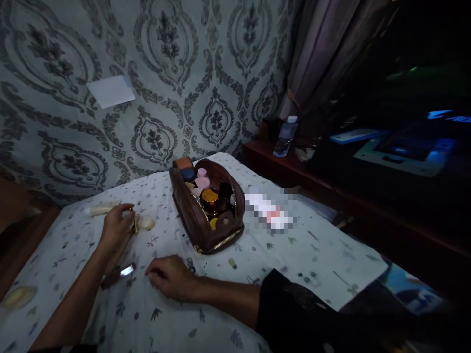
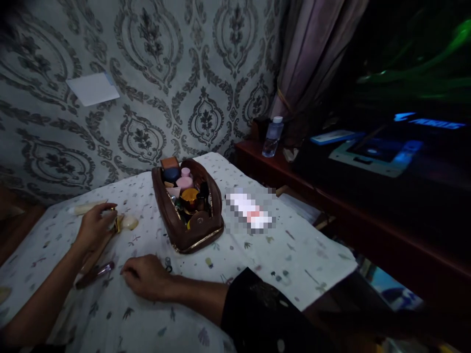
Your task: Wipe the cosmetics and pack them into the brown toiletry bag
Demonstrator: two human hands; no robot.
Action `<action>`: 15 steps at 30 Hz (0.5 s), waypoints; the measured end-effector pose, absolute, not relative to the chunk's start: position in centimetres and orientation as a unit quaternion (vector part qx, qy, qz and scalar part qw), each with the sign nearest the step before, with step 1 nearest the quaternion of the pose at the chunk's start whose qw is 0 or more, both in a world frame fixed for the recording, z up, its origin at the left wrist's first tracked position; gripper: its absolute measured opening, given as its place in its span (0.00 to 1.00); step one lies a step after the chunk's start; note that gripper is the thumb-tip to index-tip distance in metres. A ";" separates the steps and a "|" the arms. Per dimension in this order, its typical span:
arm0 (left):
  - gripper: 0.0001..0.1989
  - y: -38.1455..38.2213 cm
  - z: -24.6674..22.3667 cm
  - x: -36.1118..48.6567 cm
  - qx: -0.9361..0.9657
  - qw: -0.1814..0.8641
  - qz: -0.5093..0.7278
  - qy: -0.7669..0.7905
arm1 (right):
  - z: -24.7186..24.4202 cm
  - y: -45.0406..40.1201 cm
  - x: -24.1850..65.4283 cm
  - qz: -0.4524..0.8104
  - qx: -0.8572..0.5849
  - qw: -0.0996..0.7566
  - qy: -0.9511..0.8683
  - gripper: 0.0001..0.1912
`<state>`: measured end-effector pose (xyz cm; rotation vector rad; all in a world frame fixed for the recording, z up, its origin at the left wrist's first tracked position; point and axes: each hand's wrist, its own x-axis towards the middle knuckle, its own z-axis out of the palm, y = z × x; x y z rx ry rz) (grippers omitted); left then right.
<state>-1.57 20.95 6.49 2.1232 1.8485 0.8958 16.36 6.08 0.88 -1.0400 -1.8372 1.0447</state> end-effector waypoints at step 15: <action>0.14 14.4 5.2 0.6 0.725 0.195 0.287 0.595 | 0.5 6.3 16.2 0.469 -0.373 0.403 -0.692 0.09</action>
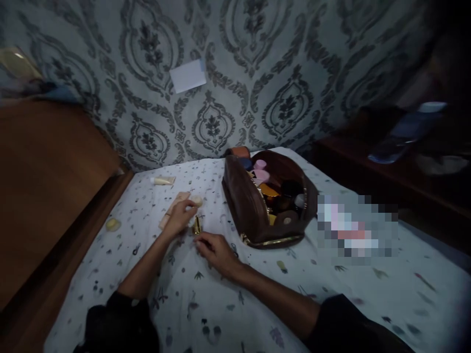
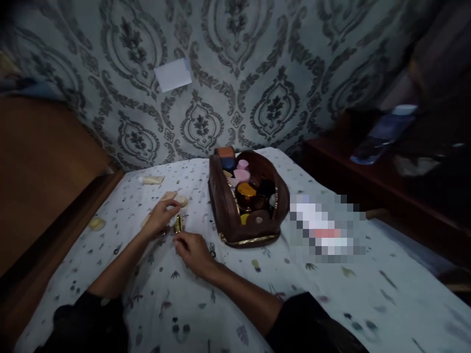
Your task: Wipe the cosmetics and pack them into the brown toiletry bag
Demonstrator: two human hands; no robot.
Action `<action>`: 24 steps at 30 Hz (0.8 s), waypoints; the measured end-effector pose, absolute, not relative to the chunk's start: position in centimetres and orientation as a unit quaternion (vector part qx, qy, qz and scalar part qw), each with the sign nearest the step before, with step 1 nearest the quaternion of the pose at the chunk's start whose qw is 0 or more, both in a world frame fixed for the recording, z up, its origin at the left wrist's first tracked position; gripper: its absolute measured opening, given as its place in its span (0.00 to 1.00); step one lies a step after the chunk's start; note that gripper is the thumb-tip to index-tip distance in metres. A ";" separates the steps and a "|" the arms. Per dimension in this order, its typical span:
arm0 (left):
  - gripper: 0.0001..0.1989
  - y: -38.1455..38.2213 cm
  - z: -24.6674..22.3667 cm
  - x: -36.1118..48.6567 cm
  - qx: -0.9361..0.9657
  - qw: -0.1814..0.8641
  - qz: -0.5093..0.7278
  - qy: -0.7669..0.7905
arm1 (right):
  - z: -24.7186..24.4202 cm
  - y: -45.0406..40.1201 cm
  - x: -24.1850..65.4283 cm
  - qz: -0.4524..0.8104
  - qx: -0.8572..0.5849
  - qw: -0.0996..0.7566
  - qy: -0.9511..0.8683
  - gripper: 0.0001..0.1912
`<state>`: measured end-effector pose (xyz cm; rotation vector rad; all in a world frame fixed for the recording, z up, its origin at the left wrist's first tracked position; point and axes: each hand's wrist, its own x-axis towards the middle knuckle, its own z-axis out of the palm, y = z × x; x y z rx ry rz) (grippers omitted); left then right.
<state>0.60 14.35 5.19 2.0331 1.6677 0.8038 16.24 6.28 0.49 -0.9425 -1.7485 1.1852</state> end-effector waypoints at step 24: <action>0.19 17.5 6.5 3.2 0.791 -0.008 -0.006 0.612 | 1.1 6.1 15.8 0.546 -0.410 0.453 -0.573 0.09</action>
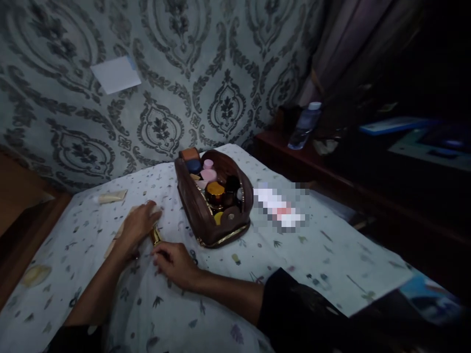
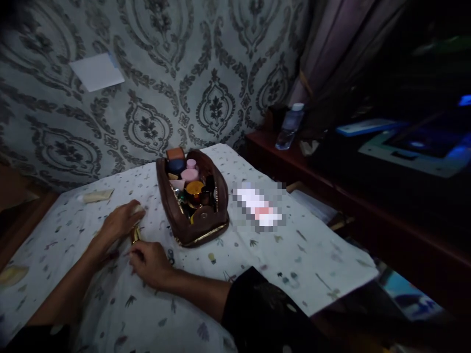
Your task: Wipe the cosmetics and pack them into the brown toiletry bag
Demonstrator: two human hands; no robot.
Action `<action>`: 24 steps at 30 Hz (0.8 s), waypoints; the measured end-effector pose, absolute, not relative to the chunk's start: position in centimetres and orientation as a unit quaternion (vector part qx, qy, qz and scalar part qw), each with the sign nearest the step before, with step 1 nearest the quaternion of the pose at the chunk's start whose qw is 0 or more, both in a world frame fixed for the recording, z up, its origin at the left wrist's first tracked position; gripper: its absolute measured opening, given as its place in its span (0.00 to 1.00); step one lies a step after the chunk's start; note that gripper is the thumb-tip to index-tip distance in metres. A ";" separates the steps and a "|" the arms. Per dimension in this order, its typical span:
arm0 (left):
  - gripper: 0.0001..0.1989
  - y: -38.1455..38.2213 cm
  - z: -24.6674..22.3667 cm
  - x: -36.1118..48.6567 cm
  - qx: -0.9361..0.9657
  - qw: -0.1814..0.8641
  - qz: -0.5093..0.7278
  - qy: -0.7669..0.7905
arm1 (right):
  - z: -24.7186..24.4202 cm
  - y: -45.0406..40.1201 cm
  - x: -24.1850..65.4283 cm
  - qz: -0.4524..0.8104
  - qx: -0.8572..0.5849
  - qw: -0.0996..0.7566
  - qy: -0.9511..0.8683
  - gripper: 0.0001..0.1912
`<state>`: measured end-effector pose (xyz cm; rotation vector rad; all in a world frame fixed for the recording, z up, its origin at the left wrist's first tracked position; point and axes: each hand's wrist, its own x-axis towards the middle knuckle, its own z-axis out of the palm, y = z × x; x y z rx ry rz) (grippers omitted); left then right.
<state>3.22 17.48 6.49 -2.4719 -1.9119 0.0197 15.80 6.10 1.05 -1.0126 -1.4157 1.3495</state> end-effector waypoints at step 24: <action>0.23 5.6 5.9 2.1 -0.736 -0.212 -0.299 -0.568 | 0.4 7.7 16.5 0.734 -0.268 0.496 -0.379 0.23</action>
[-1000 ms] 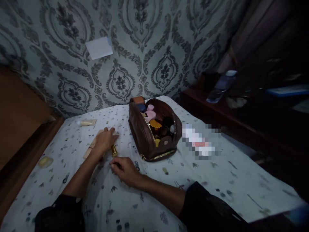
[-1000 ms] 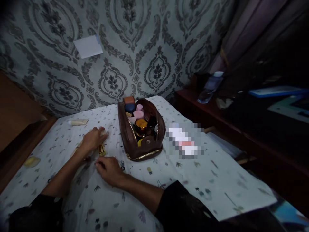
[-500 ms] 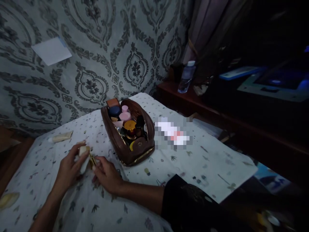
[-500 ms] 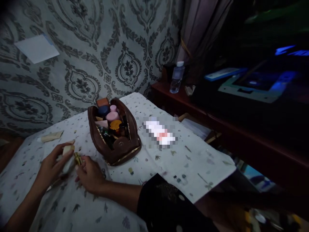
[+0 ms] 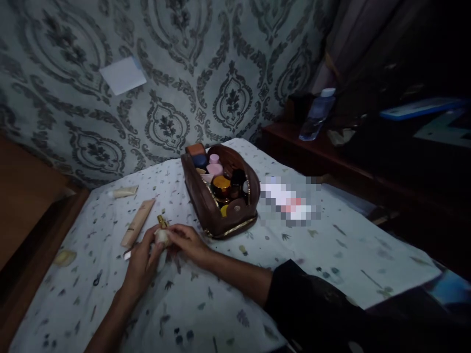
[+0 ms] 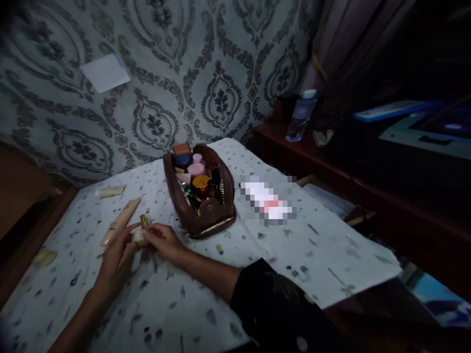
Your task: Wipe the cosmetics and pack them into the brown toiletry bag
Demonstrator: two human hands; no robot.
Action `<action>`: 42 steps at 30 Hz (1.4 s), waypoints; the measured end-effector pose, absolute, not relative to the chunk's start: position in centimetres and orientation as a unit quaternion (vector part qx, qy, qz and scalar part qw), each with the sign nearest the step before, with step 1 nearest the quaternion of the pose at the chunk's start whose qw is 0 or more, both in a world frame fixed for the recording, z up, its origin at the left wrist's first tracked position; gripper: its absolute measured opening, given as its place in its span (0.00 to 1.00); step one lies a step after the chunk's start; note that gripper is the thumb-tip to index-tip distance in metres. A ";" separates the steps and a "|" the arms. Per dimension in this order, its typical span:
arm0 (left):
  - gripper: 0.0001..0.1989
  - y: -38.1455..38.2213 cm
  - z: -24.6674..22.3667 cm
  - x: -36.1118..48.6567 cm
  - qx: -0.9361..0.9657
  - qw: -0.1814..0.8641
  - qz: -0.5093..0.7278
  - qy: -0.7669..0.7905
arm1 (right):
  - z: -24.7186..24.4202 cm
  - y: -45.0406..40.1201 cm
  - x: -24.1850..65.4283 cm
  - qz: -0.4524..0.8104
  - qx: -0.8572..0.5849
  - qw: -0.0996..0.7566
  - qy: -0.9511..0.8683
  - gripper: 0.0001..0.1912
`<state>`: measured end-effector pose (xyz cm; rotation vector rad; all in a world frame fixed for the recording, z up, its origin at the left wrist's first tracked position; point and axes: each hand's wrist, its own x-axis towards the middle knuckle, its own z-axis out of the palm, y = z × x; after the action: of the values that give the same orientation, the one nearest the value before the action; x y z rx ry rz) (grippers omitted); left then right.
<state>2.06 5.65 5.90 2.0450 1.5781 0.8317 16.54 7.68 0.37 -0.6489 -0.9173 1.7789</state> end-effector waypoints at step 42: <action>0.23 2.6 2.8 1.9 0.523 0.428 0.479 0.560 | 1.2 6.8 16.6 0.777 -0.257 0.437 -0.374 0.24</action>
<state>1.87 2.63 2.78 1.3061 1.3992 1.1968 16.57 6.78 1.22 -0.6386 -0.9302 1.9315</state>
